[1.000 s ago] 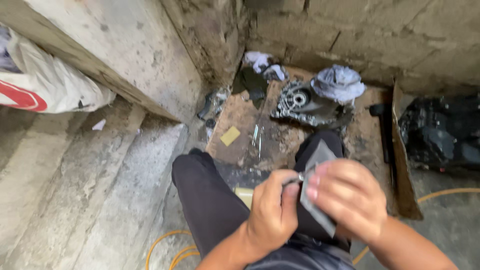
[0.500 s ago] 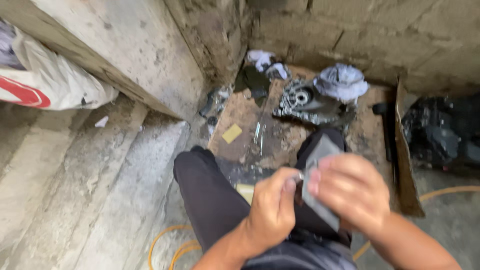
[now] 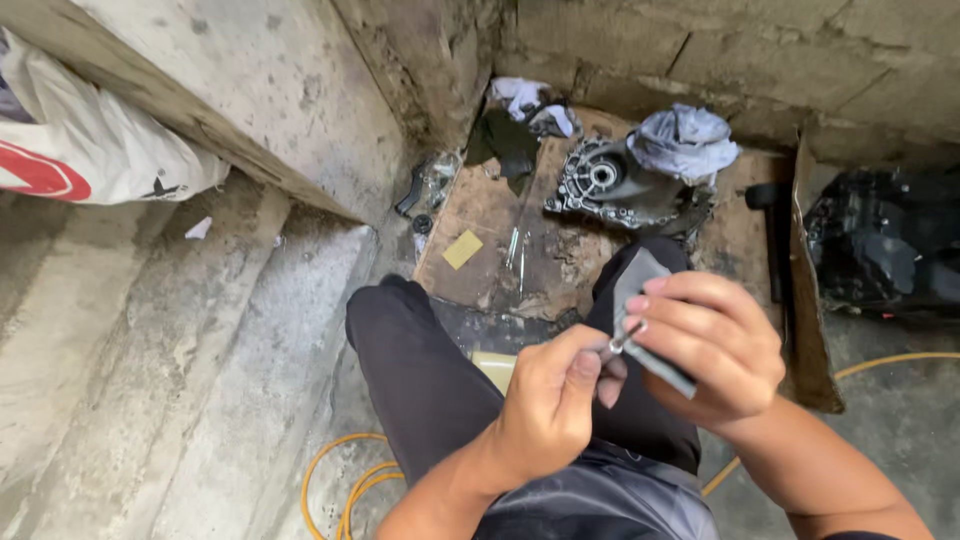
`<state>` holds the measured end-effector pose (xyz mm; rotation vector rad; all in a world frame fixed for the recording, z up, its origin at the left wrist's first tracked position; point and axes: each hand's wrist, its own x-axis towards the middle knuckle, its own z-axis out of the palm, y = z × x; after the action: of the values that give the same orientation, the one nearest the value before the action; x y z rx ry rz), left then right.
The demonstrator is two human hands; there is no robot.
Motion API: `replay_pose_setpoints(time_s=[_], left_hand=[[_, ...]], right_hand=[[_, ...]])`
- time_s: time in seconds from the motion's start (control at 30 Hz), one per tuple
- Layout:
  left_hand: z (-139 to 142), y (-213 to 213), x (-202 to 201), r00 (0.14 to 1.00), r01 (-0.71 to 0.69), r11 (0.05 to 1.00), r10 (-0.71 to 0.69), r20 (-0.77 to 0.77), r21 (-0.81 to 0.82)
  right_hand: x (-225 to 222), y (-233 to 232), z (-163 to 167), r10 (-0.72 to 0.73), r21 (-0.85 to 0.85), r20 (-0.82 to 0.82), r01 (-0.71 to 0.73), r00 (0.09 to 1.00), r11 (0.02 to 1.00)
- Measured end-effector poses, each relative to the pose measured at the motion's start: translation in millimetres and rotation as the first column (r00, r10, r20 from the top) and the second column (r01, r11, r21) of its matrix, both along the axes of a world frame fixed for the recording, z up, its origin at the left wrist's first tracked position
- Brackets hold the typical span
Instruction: The person sits on the floor and smooths a metal rod using a sanding block. They repeatedly rub the sanding block along the rod's surface, rotate the rod, and inspect it by hand.
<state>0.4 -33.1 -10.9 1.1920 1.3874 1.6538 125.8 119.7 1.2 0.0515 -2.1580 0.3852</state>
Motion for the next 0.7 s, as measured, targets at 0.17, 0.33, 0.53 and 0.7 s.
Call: replay_pose_setpoints(time_s=[0.17,0.33,0.53,0.7], left_hand=[[-3.6,2.9,-2.2,0.998,0.008,1.0,-0.008,0.065,0.001],[-4.4,2.6,-1.9,0.993,0.039,0.998,-0.032,0.114,-0.056],[-2.6,1.8,-4.6,0.998,-0.001,0.999,0.004,0.062,-0.049],[-0.8,4.5,-5.0,0.991,-0.037,0.996,0.048,0.126,-0.085]], right_hand=[[2.1,-0.8,2.1,0.032,0.036,-0.047,-0.03,0.998,0.999],[7.4,0.7,5.0,0.04,0.044,0.003,-0.04,0.999,0.998],[7.5,-0.7,12.4,0.05,0.098,0.073,-0.057,0.996,0.994],[0.9,-0.8,20.7,0.028,0.129,0.057,-0.035,0.998,0.991]])
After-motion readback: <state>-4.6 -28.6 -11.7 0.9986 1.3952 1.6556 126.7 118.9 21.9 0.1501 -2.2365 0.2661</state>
